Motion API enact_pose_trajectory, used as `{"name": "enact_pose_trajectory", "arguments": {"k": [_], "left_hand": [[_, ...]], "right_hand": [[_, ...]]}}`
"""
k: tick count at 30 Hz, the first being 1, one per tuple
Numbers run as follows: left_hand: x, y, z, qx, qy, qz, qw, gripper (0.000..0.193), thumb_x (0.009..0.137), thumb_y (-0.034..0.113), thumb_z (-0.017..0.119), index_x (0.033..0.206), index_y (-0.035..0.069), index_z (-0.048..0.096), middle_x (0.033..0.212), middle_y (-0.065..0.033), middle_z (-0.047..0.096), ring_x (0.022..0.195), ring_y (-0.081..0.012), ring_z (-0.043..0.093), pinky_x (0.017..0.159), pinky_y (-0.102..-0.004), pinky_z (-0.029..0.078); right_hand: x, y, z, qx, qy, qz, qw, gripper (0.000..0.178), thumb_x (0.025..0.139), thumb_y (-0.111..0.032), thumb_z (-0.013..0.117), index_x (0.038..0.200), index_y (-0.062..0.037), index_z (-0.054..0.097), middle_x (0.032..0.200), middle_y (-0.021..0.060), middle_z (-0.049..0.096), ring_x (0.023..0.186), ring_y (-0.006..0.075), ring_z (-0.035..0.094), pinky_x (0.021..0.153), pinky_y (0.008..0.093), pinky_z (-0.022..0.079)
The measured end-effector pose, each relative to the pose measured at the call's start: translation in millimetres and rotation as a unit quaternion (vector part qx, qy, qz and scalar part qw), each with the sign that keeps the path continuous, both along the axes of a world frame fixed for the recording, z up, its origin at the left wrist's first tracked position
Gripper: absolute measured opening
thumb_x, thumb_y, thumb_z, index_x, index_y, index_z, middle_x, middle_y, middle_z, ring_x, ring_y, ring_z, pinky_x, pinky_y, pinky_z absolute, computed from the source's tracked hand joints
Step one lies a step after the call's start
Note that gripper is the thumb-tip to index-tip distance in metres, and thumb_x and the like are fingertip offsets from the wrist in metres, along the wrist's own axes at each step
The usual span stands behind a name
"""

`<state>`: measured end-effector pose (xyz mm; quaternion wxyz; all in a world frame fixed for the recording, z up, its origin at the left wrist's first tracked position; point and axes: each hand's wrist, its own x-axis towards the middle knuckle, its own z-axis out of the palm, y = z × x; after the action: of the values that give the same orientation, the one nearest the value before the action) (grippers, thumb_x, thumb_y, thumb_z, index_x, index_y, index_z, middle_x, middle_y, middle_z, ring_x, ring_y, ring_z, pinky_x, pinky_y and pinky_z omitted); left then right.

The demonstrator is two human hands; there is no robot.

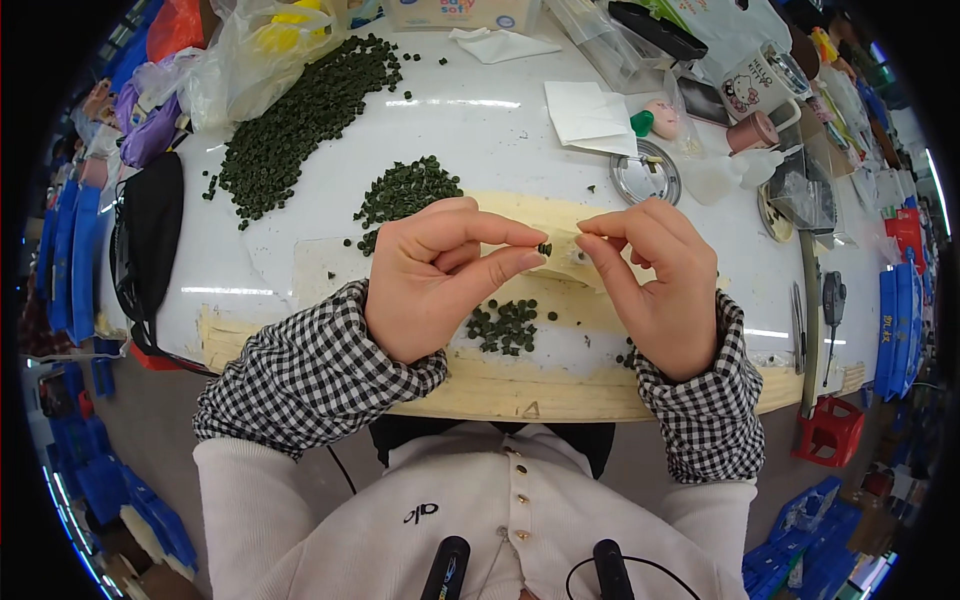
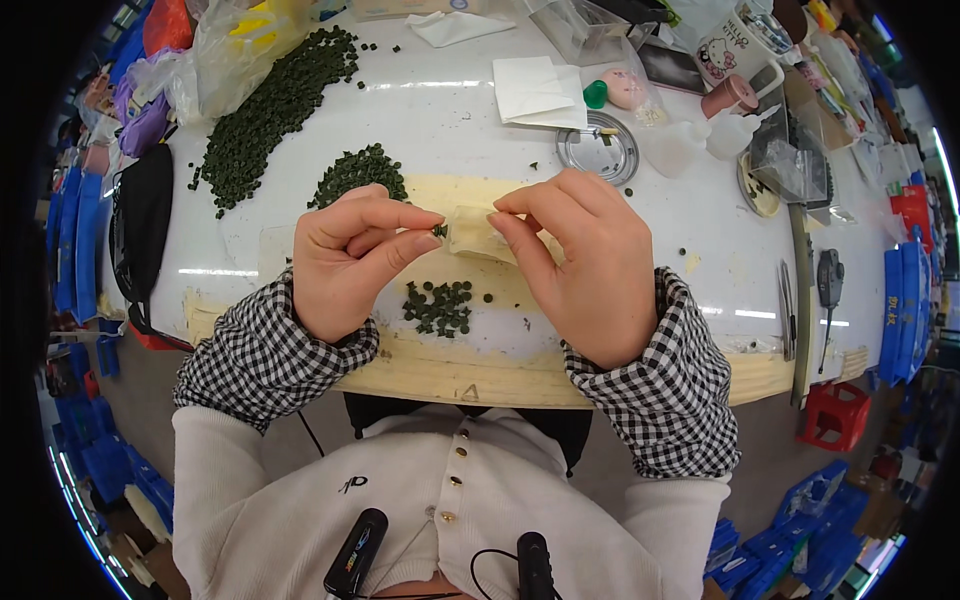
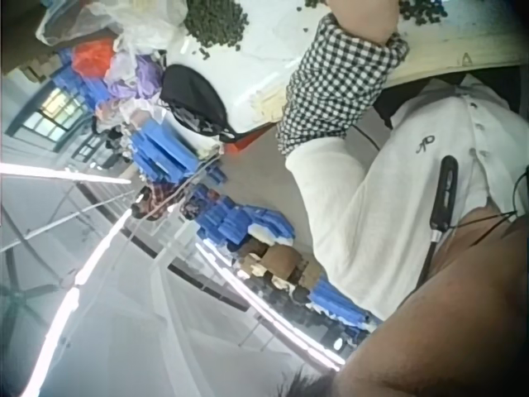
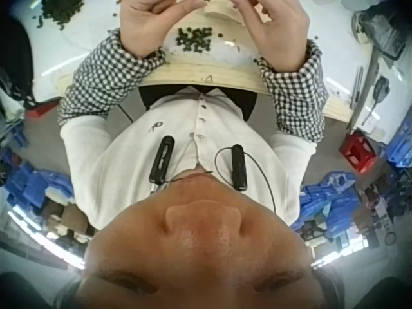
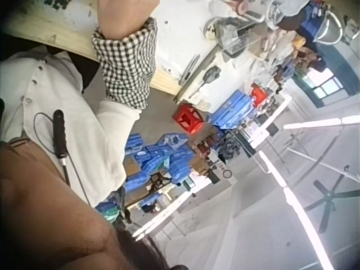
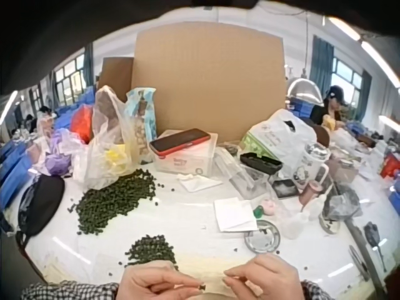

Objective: Assembling small green plastic pieces by hand on a workbench.

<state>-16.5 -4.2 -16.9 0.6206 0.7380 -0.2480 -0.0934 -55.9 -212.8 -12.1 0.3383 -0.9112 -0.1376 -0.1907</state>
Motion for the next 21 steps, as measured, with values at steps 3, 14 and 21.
{"name": "enact_pose_trajectory", "arguments": {"k": [3,14,21], "left_hand": [[-0.4,-1.3,1.5,-0.004,0.007,-0.005,1.0,0.018,0.077,-0.002,0.071,0.095,0.0,0.069,0.063,0.0067,0.033,0.057,-0.0029,0.031,0.055,-0.0187,0.029],[-2.5,-2.0,-2.8,0.021,0.006,-0.046,0.999,0.016,0.077,0.0,0.071,0.093,0.001,0.069,0.057,0.0067,0.037,0.057,-0.0045,0.033,0.054,-0.0216,0.029],[-3.0,-2.9,-2.1,0.024,0.005,-0.051,0.998,0.015,0.076,0.001,0.072,0.091,0.002,0.07,0.054,0.0079,0.036,0.058,-0.0054,0.032,0.055,-0.0228,0.029]], "right_hand": [[-1.8,-1.9,3.1,0.015,-0.019,-0.004,1.0,0.01,0.075,-0.005,0.072,0.083,-0.0015,0.066,0.07,0.0072,0.057,0.066,0.0207,0.056,0.059,0.0303,0.045],[-14.9,1.9,7.1,0.281,0.04,0.119,0.952,0.014,0.096,-0.008,0.048,0.1,0.0046,0.05,0.09,0.0113,0.063,0.085,0.014,0.063,0.076,0.0251,0.05],[-14.8,4.3,3.9,0.3,0.068,0.131,0.942,0.013,0.097,-0.007,0.045,0.1,0.0051,0.049,0.091,0.012,0.063,0.086,0.0142,0.064,0.078,0.0252,0.052]]}}
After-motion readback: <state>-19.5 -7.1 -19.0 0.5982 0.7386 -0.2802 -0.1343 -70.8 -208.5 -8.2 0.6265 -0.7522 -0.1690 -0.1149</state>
